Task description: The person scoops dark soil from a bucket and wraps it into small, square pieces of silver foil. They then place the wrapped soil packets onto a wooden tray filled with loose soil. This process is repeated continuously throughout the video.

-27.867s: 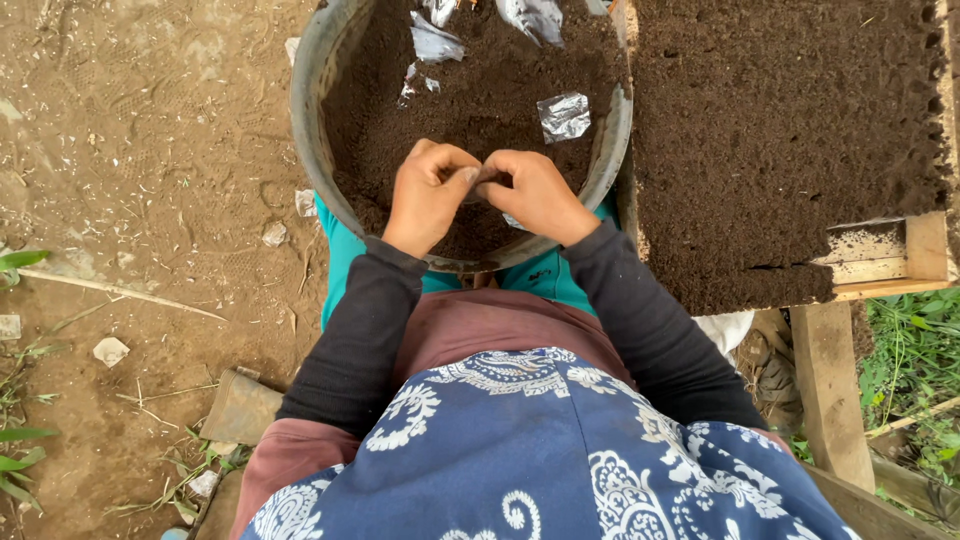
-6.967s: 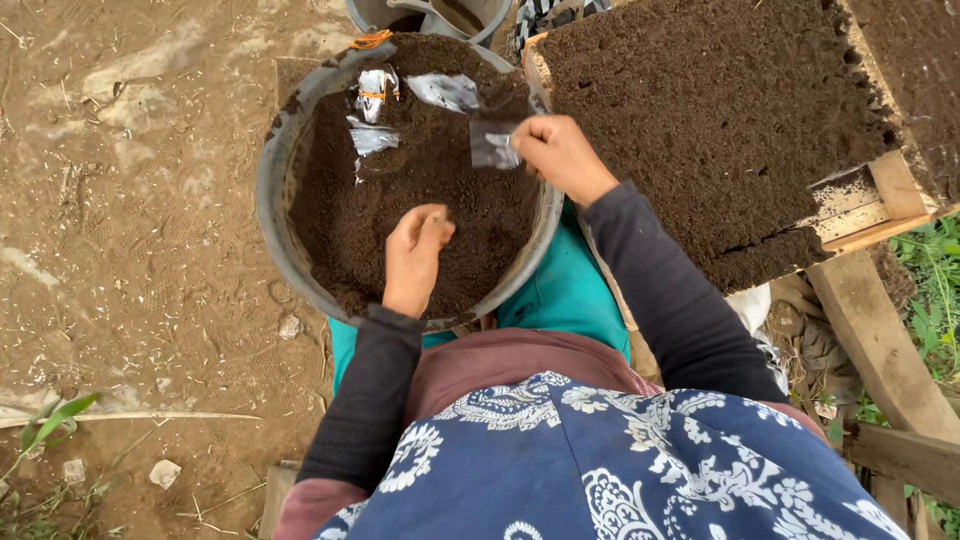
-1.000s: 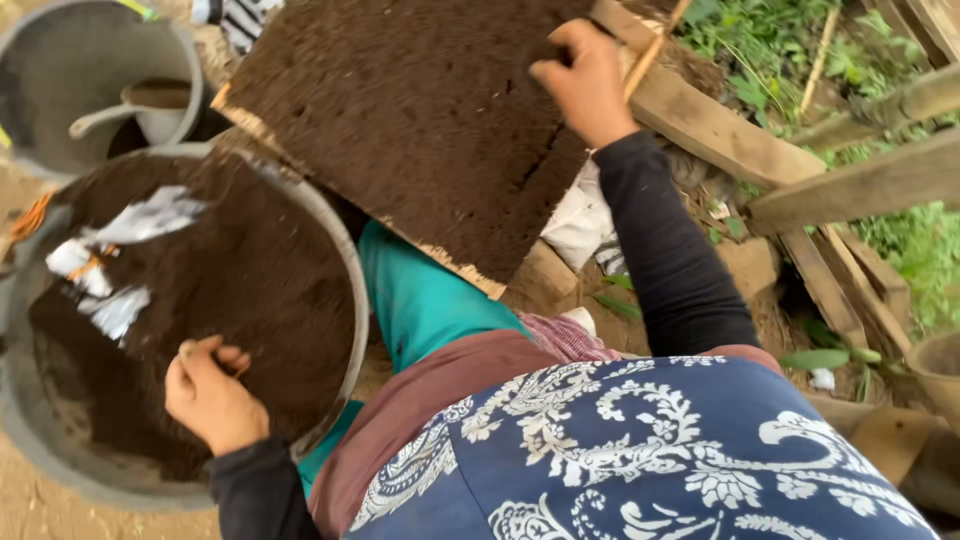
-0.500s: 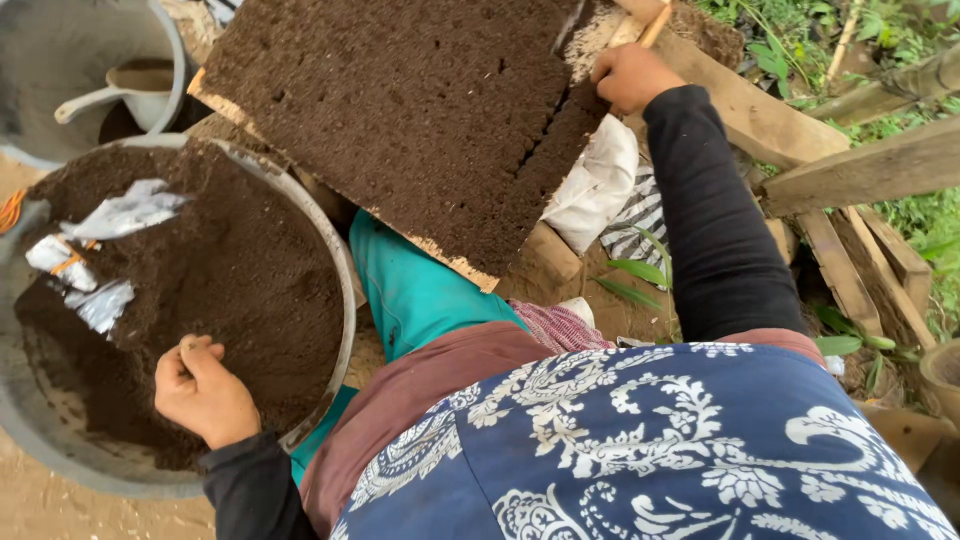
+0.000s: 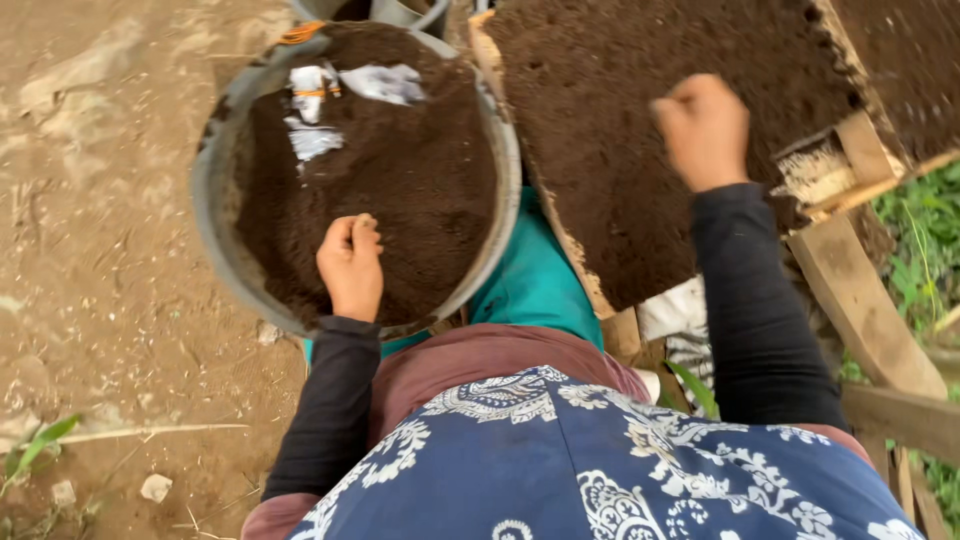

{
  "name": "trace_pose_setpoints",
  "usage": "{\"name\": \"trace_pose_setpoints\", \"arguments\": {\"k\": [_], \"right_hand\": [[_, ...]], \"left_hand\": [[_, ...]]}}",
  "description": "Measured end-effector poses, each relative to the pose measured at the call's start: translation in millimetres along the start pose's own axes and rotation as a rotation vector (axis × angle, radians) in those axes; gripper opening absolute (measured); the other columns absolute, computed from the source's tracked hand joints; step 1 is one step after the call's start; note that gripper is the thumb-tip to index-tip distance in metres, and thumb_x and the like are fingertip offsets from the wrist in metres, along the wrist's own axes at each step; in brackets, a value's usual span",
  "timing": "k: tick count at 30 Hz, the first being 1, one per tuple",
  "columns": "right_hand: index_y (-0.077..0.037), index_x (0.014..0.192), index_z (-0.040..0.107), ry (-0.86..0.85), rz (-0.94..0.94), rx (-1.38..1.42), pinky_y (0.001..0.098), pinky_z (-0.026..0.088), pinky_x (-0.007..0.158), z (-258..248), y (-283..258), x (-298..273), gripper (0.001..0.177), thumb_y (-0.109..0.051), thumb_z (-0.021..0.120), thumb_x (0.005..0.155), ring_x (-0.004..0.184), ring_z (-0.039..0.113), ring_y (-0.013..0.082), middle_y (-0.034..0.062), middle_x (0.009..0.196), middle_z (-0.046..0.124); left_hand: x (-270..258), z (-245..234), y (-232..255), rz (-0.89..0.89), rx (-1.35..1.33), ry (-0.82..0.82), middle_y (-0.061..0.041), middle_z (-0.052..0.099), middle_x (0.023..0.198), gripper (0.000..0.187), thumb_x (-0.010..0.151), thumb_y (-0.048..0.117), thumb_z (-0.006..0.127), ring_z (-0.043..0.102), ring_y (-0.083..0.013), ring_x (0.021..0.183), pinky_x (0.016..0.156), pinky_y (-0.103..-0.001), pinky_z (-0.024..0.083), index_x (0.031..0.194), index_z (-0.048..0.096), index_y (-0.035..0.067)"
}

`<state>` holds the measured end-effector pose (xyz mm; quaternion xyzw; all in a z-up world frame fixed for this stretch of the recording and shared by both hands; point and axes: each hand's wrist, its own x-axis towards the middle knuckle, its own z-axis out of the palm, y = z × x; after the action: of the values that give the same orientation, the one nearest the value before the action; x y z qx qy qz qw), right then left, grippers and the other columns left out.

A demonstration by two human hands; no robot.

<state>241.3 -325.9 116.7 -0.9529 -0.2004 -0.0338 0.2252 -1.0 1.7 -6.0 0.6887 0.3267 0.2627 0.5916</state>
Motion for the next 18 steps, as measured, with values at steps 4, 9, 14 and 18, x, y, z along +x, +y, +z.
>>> {"name": "trace_pose_setpoints", "arguments": {"k": [4,9,14,18], "right_hand": [[-0.006,0.085,0.062,-0.088,-0.284,0.219,0.0436,0.041,0.065,89.2,-90.7,41.8,0.019,-0.022,0.059,0.094,0.076,0.056,0.0271,0.0107,0.086,0.062],[-0.012,0.098,0.047,-0.287,-0.17,0.36,0.0508,0.042,0.062,171.1,-166.6,74.9,0.029,-0.036,0.062,0.091,0.071,0.047,0.0285,0.009,0.087,0.049],[-0.013,0.083,0.054,-0.267,-0.159,0.314,0.0517,0.038,0.058,222.5,-152.2,95.3,0.014,-0.021,0.052,0.095,0.061,0.043,0.0306,0.0092,0.078,0.053],[-0.006,0.087,0.07,-0.108,0.009,0.509,0.0363,0.049,0.068,171.2,-160.5,77.6,0.018,-0.017,0.056,0.088,0.074,0.06,0.0186,0.0057,0.085,0.069]], "left_hand": [[-8.2,-14.0,12.0,0.007,-0.002,-0.007,-0.003,0.058,0.068,0.015,0.089,0.017,0.054,0.054,-0.0083,0.061,0.054,-0.023,0.048,0.082,0.062,0.007],[-20.4,-36.6,26.2,-0.071,-0.005,-0.043,-0.005,0.059,0.072,0.022,0.092,0.02,0.049,0.055,-0.0108,0.065,0.058,-0.026,0.048,0.087,0.062,0.004],[-22.9,-44.0,17.1,-0.075,-0.04,0.0,-0.005,0.06,0.068,0.023,0.092,0.022,0.05,0.055,-0.0099,0.062,0.056,-0.024,0.051,0.083,0.063,0.004],[-21.4,-38.1,18.5,-0.115,-0.099,0.008,-0.004,0.058,0.065,0.021,0.091,0.019,0.05,0.054,-0.009,0.06,0.054,-0.024,0.049,0.081,0.062,0.004]]}}
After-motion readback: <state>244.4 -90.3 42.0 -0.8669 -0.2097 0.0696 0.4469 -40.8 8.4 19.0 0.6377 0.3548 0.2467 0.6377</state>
